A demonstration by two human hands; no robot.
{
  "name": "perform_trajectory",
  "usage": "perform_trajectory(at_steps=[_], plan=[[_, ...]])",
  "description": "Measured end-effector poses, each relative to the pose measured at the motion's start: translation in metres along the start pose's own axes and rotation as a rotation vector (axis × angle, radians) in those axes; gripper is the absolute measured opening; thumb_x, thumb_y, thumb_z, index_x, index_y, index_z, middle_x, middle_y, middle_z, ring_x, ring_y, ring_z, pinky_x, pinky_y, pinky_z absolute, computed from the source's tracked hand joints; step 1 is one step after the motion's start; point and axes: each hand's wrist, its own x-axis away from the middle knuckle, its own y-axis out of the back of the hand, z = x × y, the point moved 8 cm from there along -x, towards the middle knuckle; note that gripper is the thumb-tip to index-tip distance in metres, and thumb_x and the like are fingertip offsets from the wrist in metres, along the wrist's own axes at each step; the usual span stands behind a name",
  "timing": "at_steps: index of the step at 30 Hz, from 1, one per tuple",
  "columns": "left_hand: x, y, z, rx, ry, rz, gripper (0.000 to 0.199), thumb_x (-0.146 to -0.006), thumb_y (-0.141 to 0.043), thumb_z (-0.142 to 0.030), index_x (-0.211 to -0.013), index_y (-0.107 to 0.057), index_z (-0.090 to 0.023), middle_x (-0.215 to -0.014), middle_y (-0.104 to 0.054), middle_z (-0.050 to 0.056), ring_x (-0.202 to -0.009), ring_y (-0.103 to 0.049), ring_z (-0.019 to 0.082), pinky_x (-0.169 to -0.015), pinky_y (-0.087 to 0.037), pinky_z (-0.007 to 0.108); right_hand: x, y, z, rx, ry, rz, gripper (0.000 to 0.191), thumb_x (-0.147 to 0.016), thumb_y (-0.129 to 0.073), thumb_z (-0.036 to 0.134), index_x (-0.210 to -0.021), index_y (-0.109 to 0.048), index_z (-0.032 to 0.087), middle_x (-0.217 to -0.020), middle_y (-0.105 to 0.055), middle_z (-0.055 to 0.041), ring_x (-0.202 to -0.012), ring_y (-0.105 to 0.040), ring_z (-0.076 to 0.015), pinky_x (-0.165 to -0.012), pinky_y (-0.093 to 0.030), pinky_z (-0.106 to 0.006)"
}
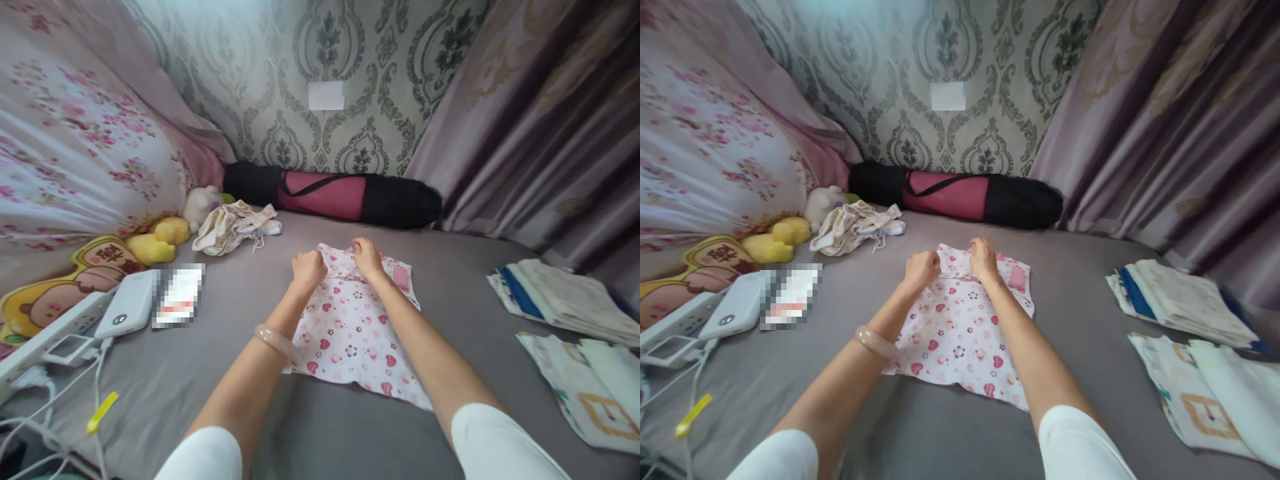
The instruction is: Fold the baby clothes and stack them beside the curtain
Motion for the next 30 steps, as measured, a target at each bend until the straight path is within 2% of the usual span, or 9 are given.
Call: perform_trajectory(at_steps=[2,5,8,12,15,17,21,26,30], plan=[[-0.012,0.002,-0.013,-0.024,-0.115,-0.043,0.033,-0.086,-0.043,-0.012,-0.106,-0.068,-0.018,-0.109,-0.069,0.012,-0.107,-0.06,0.027,-0.086,-0.046,0.036,0.018,-0.003,-0.002,0.053,0.027,0.036,0.038,-0.097,-0.031,0.014,-0.119,-0.063,0.015,-0.12,-0.063,-0.0108,-0.114,-0.054,-0.0208,-0.1,-0.037,-0.028],[-0.024,-0.017,-0.033,-0.051,-0.267,-0.041,0.033,-0.092,-0.041,-0.016,-0.115,-0.064,-0.016,-0.118,-0.066,0.012,-0.112,-0.057,0.024,-0.096,-0.043,0.034,0.04,-0.017,0.006,0.127,0.066,0.098,0.032,-0.097,-0.038,0.017,-0.114,-0.065,0.016,-0.122,-0.061,-0.0117,-0.115,-0.051,-0.0235,-0.099,-0.036,-0.032],[-0.027,-0.042,-0.038,-0.066,-0.295,-0.037,0.039,-0.098,-0.035,-0.03,-0.125,-0.058,-0.012,-0.132,-0.059,0.015,-0.128,-0.048,0.026,-0.11,-0.033,0.039,0.049,-0.025,0.009,0.181,0.024,0.098,0.032,-0.099,-0.037,0.02,-0.118,-0.062,0.017,-0.126,-0.058,-0.0131,-0.116,-0.049,-0.0256,-0.097,-0.037,-0.035],[-0.026,-0.063,-0.031,-0.097,-0.274,-0.003,0.055,-0.101,-0.024,-0.041,-0.144,-0.04,-0.011,-0.155,-0.034,0.017,-0.145,-0.025,0.03,-0.117,-0.02,0.048,0.058,-0.024,0.007,0.186,0.01,0.075,0.035,-0.101,-0.035,0.029,-0.126,-0.057,0.019,-0.133,-0.054,-0.0117,-0.118,-0.048,-0.0251,-0.098,-0.037,-0.035],[-0.024,-0.066,-0.028,-0.103,-0.267,0.025,0.057,-0.1,-0.021,-0.042,-0.146,-0.037,-0.012,-0.157,-0.031,0.016,-0.147,-0.022,0.029,-0.117,-0.019,0.05,0.066,-0.022,0.0,0.186,-0.028,0.031,0.041,-0.101,-0.033,0.031,-0.135,-0.051,0.016,-0.141,-0.049,-0.0126,-0.126,-0.043,-0.025,-0.105,-0.032,-0.036],[-0.024,-0.063,-0.028,-0.104,-0.26,0.02,0.057,-0.1,-0.021,-0.042,-0.146,-0.036,-0.014,-0.157,-0.032,0.015,-0.147,-0.023,0.029,-0.117,-0.018,0.05,0.07,-0.022,-0.006,0.194,-0.074,0.015,0.046,-0.102,-0.032,0.032,-0.141,-0.045,0.013,-0.148,-0.043,-0.0148,-0.135,-0.035,-0.0264,-0.111,-0.024,-0.04],[-0.024,-0.064,-0.028,-0.094,-0.256,0.029,0.057,-0.099,-0.021,-0.043,-0.147,-0.036,-0.015,-0.157,-0.031,0.015,-0.147,-0.022,0.029,-0.118,-0.018,0.05,0.077,-0.024,-0.018,0.216,-0.169,0.078,0.058,-0.102,-0.027,0.039,-0.149,-0.034,0.005,-0.157,-0.027,-0.0183,-0.145,-0.019,-0.0311,-0.116,-0.012,-0.048],[-0.026,-0.065,-0.027,-0.105,-0.261,0.016,0.058,-0.099,-0.021,-0.043,-0.147,-0.036,-0.014,-0.157,-0.031,0.015,-0.147,-0.021,0.028,-0.118,-0.016,0.049,0.085,-0.016,-0.033,0.282,-0.26,0.165,0.074,-0.1,-0.025,0.048,-0.151,-0.023,-0.006,-0.159,-0.017,-0.0226,-0.147,-0.013,-0.0329,-0.118,-0.005,-0.045],[-0.026,-0.068,-0.027,-0.099,-0.267,0.027,0.059,-0.099,-0.02,-0.044,-0.147,-0.035,-0.013,-0.157,-0.03,0.015,-0.147,-0.021,0.029,-0.118,-0.017,0.049,0.094,-0.006,-0.043,0.301,-0.248,0.201,0.073,-0.1,-0.025,0.048,-0.151,-0.024,-0.005,-0.159,-0.018,-0.0216,-0.148,-0.013,-0.0314,-0.119,-0.006,-0.046]])
